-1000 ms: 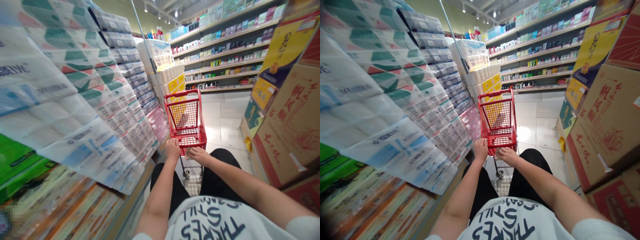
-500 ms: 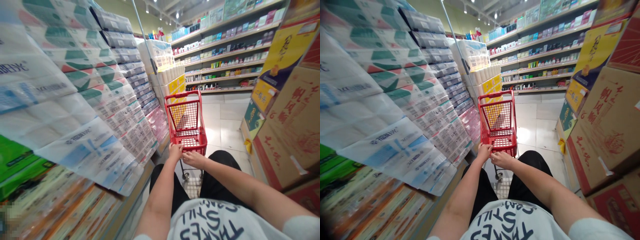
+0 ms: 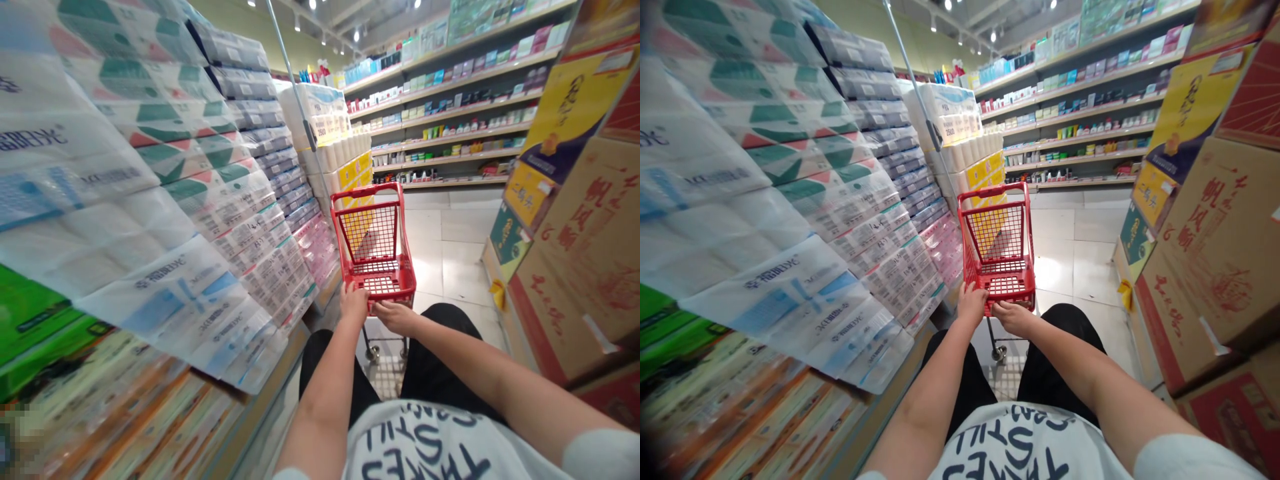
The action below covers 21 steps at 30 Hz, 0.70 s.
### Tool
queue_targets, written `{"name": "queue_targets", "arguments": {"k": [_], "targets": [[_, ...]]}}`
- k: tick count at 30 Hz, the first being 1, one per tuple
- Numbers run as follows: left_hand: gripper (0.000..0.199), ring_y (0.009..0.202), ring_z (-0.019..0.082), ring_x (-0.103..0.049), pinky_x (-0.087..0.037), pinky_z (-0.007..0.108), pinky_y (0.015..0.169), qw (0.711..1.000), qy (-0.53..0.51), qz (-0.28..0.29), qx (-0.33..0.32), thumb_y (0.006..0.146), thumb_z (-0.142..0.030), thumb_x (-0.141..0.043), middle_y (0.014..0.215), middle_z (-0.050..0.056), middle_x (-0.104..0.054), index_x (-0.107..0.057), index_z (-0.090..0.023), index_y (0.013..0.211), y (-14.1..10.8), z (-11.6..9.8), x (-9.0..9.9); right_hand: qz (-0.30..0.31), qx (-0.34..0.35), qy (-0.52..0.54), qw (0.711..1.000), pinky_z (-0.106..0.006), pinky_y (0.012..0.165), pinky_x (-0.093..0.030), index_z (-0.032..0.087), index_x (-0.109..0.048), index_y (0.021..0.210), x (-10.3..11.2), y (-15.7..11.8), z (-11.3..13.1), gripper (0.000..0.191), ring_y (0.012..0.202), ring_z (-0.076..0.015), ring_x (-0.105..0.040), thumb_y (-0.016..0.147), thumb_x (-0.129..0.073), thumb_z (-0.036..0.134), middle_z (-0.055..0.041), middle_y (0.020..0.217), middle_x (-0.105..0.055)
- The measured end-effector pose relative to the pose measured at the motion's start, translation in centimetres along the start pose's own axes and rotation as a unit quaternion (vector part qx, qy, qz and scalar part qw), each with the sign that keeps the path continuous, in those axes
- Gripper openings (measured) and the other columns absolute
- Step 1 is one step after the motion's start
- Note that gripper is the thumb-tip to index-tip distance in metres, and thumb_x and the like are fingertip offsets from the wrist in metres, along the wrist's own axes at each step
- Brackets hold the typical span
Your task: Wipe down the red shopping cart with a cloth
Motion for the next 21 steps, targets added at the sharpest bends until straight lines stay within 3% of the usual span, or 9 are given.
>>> {"name": "queue_targets", "arguments": {"k": [2, 4, 7, 11, 14, 18, 21], "targets": [[0.035, 0.141, 0.024, -0.029, -0.015, 0.049, 0.118, 0.998, 0.044, -0.033, -0.039, 0.093, -0.023, -0.041, 0.129, 0.004, -0.063, -0.066, -0.028, 0.117, -0.8, -0.4, -0.7, 0.007, -0.003, 0.019, 1.0, -0.041, 0.093, -0.045, 0.011, -0.07, 0.107, -0.2, 0.1, -0.2, 0.032, 0.113, -0.0242, -0.051, 0.085, -0.046, 0.007, -0.0152, 0.11, -0.065], [0.049, 0.146, 0.024, -0.019, -0.018, 0.049, 0.119, 0.994, 0.075, -0.048, -0.064, 0.091, -0.019, -0.04, 0.15, 0.002, -0.042, -0.048, -0.026, 0.139, -1.7, -0.5, -1.7, 0.013, -0.02, 0.025, 0.999, -0.04, 0.089, -0.047, 0.012, -0.07, 0.105, -0.4, 0.2, -0.4, 0.03, 0.108, -0.024, -0.053, 0.087, -0.046, 0.009, -0.0143, 0.108, -0.065], [0.063, 0.148, 0.024, -0.011, -0.021, 0.046, 0.119, 0.99, 0.106, -0.05, -0.073, 0.09, -0.017, -0.039, 0.159, 0.003, -0.022, -0.025, -0.021, 0.151, -2.5, -0.1, -3.1, 0.023, -0.036, 0.024, 0.999, -0.038, 0.084, -0.049, 0.01, -0.07, 0.101, -0.5, 0.3, -0.4, 0.028, 0.103, -0.0238, -0.054, 0.089, -0.044, 0.011, -0.014, 0.11, -0.063], [0.067, 0.148, 0.024, -0.009, -0.019, 0.045, 0.12, 0.987, 0.118, -0.047, -0.096, 0.088, -0.014, -0.038, 0.16, 0.003, -0.02, -0.019, -0.017, 0.152, -2.7, 0.2, -3.5, 0.054, -0.072, 0.032, 0.995, -0.035, 0.071, -0.05, 0.01, -0.069, 0.095, -0.3, 0.2, -0.4, 0.028, 0.089, -0.0218, -0.055, 0.09, -0.042, 0.011, -0.0129, 0.1, -0.064], [0.066, 0.147, 0.024, -0.012, -0.019, 0.045, 0.12, 0.988, 0.113, -0.048, -0.092, 0.087, -0.012, -0.036, 0.159, 0.004, -0.023, -0.021, -0.016, 0.151, -2.7, 0.2, -3.3, 0.051, -0.085, 0.04, 0.994, -0.035, 0.076, -0.05, 0.011, -0.067, 0.104, 0.3, 0.0, -0.5, 0.03, 0.092, -0.0213, -0.055, 0.093, -0.039, 0.012, -0.013, 0.104, -0.063], [0.066, 0.147, 0.025, -0.013, -0.019, 0.046, 0.12, 0.991, 0.103, -0.043, -0.075, 0.085, -0.009, -0.039, 0.156, 0.007, -0.029, -0.026, -0.013, 0.149, -2.7, 0.2, -3.1, 0.068, -0.151, 0.08, 0.983, -0.031, 0.073, -0.051, 0.014, -0.068, 0.1, 0.5, -1.3, -1.3, 0.029, 0.087, -0.0197, -0.057, 0.092, -0.04, 0.01, -0.0106, 0.094, -0.064], [0.063, 0.147, 0.026, -0.014, -0.018, 0.046, 0.121, 0.993, 0.092, -0.043, -0.068, 0.085, -0.008, -0.037, 0.155, 0.006, -0.032, -0.03, -0.014, 0.148, -2.7, 0.1, -3.2, 0.041, -0.172, 0.096, 0.98, -0.032, 0.08, -0.051, 0.016, -0.065, 0.112, 1.0, -3.1, -2.1, 0.034, 0.092, -0.0192, -0.057, 0.095, -0.036, 0.012, -0.01, 0.103, -0.063]]}}
Point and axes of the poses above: each hand's wrist, its own y-axis towards the middle knuckle, its own x-axis out of the back of the hand, z = x × y, the point moved 5 cm from there along y, towards the middle knuckle
